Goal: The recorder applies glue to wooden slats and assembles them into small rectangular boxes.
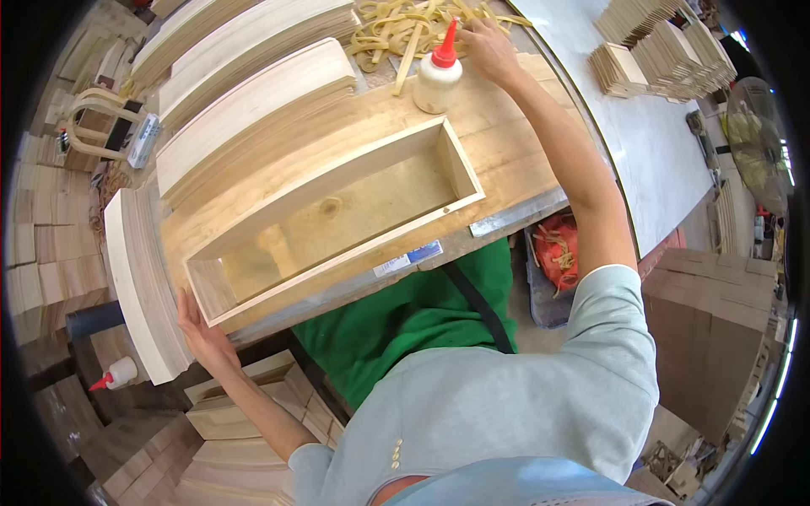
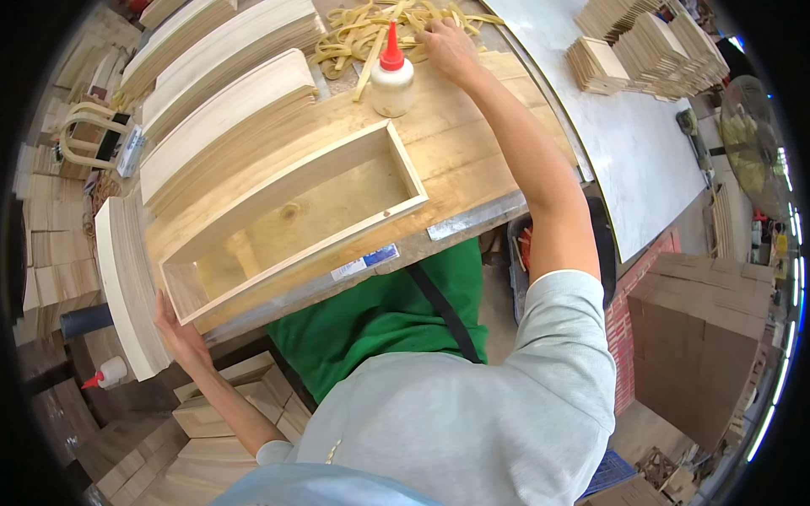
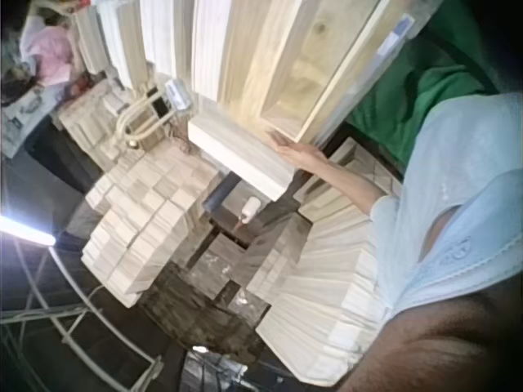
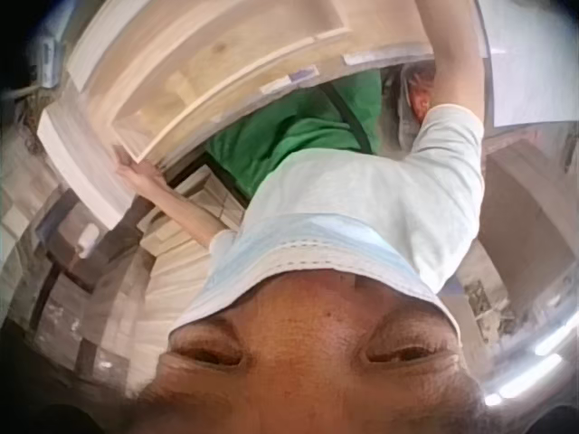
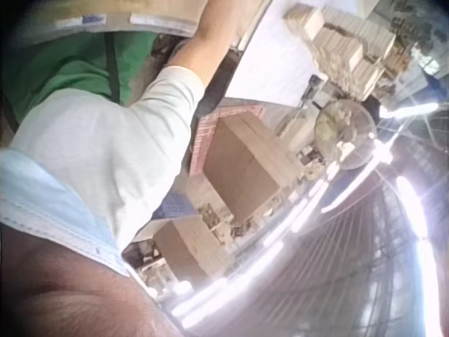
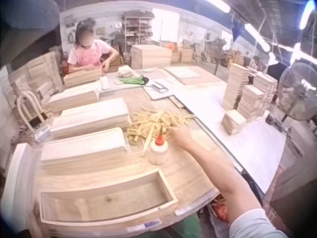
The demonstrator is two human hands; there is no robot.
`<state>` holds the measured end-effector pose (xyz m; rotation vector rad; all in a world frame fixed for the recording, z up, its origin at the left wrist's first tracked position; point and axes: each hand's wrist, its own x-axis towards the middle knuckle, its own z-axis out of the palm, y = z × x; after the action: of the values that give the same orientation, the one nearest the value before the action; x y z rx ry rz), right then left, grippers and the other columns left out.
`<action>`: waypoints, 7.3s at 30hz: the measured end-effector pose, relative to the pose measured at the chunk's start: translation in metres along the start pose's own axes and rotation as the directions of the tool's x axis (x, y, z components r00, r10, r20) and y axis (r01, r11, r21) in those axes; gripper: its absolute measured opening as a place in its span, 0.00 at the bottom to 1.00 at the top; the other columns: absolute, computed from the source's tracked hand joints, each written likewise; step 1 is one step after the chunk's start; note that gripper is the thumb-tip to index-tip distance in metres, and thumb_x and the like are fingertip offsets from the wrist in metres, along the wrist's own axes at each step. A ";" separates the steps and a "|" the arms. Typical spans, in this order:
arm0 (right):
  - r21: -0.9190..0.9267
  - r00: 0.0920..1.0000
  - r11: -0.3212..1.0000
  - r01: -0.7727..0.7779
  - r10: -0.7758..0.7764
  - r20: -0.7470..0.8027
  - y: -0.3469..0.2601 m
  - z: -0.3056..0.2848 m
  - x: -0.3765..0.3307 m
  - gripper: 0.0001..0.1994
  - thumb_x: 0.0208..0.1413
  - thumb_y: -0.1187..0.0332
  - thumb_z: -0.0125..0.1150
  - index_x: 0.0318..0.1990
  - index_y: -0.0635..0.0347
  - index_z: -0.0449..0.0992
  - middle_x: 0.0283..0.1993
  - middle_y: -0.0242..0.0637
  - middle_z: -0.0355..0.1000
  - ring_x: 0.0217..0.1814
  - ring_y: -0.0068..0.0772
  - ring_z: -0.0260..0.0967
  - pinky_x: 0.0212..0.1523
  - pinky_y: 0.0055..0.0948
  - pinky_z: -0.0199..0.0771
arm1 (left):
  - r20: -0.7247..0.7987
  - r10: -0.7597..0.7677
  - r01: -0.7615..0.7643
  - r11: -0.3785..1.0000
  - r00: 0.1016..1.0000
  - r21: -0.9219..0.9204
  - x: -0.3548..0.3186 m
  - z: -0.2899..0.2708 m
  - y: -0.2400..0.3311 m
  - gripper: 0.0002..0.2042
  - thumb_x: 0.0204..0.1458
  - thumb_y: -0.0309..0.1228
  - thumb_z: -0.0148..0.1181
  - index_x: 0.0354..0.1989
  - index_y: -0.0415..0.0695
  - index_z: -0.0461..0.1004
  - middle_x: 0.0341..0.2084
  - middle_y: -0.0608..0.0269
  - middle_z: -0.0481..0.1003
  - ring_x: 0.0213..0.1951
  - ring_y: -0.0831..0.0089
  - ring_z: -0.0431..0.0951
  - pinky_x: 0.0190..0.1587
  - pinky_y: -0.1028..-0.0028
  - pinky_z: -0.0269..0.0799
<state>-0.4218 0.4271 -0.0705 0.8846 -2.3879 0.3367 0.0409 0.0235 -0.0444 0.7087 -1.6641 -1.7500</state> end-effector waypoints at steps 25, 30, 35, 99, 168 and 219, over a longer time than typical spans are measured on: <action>0.807 0.789 -0.023 -0.589 0.201 0.581 -0.156 -0.231 -0.015 0.09 0.59 0.67 0.51 0.41 0.63 0.72 0.30 0.36 0.73 0.29 0.27 0.70 0.32 0.28 0.70 | 0.462 0.228 -0.248 0.969 0.857 -0.017 -0.076 0.173 0.103 0.28 0.46 0.21 0.60 0.59 0.36 0.61 0.51 0.50 0.69 0.51 0.63 0.72 0.54 0.68 0.67; 0.744 0.799 -0.302 -0.596 -0.133 0.587 -0.204 -0.219 -0.056 0.08 0.60 0.70 0.52 0.44 0.63 0.70 0.25 0.30 0.68 0.20 0.17 0.63 0.20 0.18 0.62 | 0.728 -0.121 0.299 0.947 0.675 -0.120 -0.068 0.216 0.091 0.22 0.55 0.26 0.57 0.58 0.38 0.62 0.37 0.58 0.75 0.40 0.72 0.76 0.47 0.72 0.71; 0.758 0.754 0.198 -0.621 -0.112 0.647 -0.163 -0.217 -0.082 0.10 0.55 0.72 0.57 0.45 0.61 0.72 0.20 0.21 0.56 0.19 0.11 0.51 0.20 0.16 0.51 | 0.677 -0.012 0.257 0.930 0.735 -0.262 -0.033 0.123 0.075 0.21 0.51 0.26 0.58 0.53 0.33 0.64 0.25 0.65 0.73 0.22 0.82 0.70 0.30 0.78 0.69; 0.557 0.593 0.212 -0.803 0.191 0.782 -0.123 -0.106 -0.055 0.13 0.57 0.53 0.58 0.39 0.52 0.77 0.33 0.18 0.67 0.34 0.08 0.60 0.31 0.14 0.62 | 0.051 -0.177 0.180 0.982 0.983 -0.049 0.070 0.031 0.011 0.11 0.60 0.33 0.47 0.40 0.39 0.73 0.37 0.60 0.73 0.41 0.74 0.73 0.44 0.75 0.68; 0.494 0.607 0.868 0.043 -0.416 0.677 -0.179 -0.088 0.012 0.13 0.55 0.67 0.54 0.45 0.65 0.73 0.32 0.46 0.73 0.35 0.30 0.68 0.40 0.30 0.68 | -0.036 0.149 -0.143 0.980 0.988 0.135 -0.016 0.003 -0.004 0.22 0.58 0.44 0.51 0.49 0.36 0.73 0.35 0.62 0.77 0.36 0.76 0.74 0.38 0.73 0.70; 0.920 0.749 0.228 -0.320 -0.534 0.393 -0.449 -0.095 -0.038 0.17 0.60 0.62 0.53 0.50 0.66 0.72 0.41 0.44 0.77 0.43 0.34 0.75 0.46 0.31 0.72 | 0.233 -0.320 0.274 0.939 0.918 0.210 -0.151 -0.005 0.004 0.10 0.52 0.23 0.57 0.43 0.36 0.74 0.35 0.58 0.78 0.38 0.72 0.77 0.43 0.74 0.72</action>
<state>-0.0614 0.1493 0.0011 2.0445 -2.4547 1.9823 0.1456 0.1324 -0.0456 0.8781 -1.9936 -1.9999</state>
